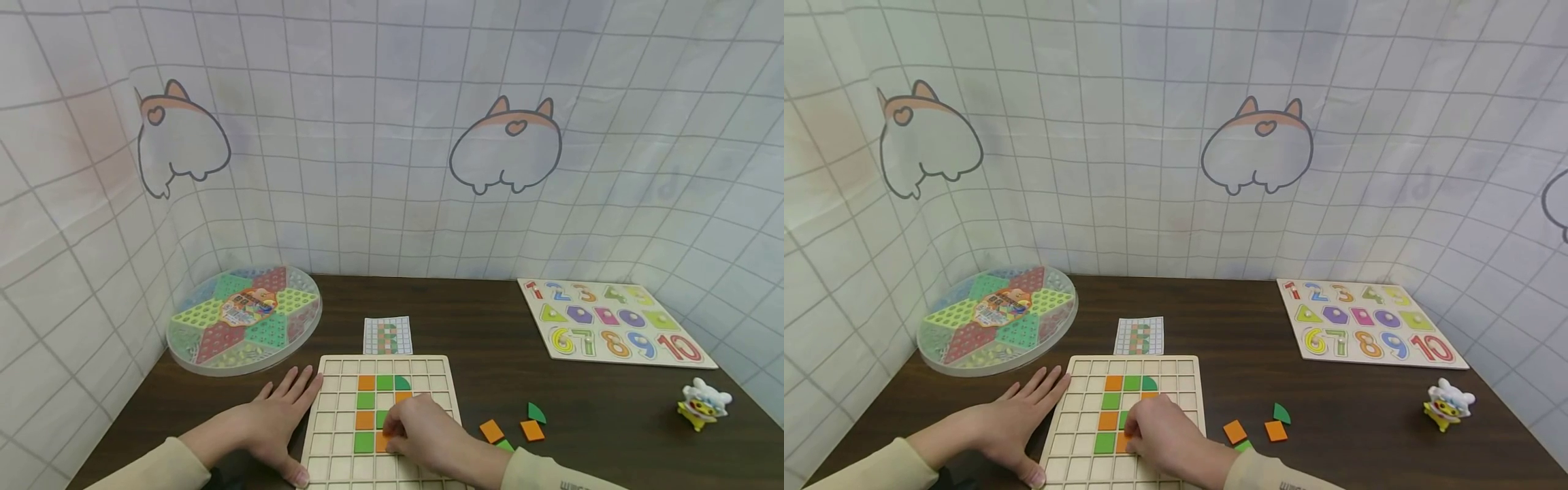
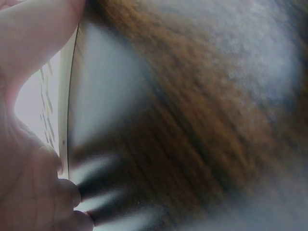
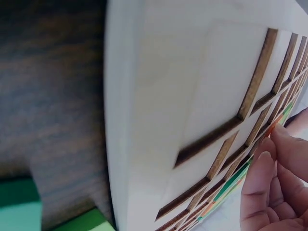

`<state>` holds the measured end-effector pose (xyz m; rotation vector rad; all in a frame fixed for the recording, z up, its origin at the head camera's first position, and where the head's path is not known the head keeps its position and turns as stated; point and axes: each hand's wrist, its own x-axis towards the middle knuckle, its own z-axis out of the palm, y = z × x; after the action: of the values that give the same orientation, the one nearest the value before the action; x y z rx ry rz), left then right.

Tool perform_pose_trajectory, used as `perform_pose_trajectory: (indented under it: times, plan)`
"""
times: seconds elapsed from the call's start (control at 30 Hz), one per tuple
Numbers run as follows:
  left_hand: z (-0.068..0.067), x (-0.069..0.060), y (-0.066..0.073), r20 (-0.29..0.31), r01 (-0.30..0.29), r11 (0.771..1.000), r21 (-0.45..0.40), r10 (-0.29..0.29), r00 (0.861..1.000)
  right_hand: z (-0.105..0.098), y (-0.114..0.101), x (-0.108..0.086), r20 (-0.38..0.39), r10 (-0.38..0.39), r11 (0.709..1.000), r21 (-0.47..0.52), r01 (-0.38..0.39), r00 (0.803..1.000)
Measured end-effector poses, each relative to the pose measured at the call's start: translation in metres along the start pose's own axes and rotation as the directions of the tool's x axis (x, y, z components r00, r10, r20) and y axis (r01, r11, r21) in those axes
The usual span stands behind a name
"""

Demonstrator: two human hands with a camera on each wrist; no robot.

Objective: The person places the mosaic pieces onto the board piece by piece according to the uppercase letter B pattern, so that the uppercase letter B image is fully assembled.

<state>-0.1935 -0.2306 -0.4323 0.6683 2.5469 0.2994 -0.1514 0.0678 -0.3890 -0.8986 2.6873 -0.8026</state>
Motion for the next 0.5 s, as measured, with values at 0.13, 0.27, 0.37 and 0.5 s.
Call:
perform_pose_trajectory:
  times: [0.13, 0.27, 0.37, 0.5]
  plan:
    - [0.009, 0.009, -0.014, -0.017, -0.009, 1.0, 0.008, 0.009, 1.0, -0.002, 0.0, 0.001, 0.021, -0.004, 1.0, 0.006, 0.004, 1.0]
    - [0.008, 0.006, -0.011, -0.021, -0.018, 1.0, -0.008, 0.017, 1.0, -0.006, 0.002, -0.001, 0.034, -0.02, 0.999, 0.045, 0.018, 0.999]
    - [-0.003, -0.004, 0.004, -0.007, 0.001, 1.0, -0.017, -0.001, 1.0, -0.012, 0.006, -0.006, 0.027, -0.031, 0.997, 0.076, 0.029, 0.999]
    - [0.0, 0.0, -0.001, -0.016, -0.006, 1.0, -0.003, 0.006, 1.0, -0.027, 0.018, -0.014, 0.0, -0.014, 0.996, 0.083, 0.014, 1.0]
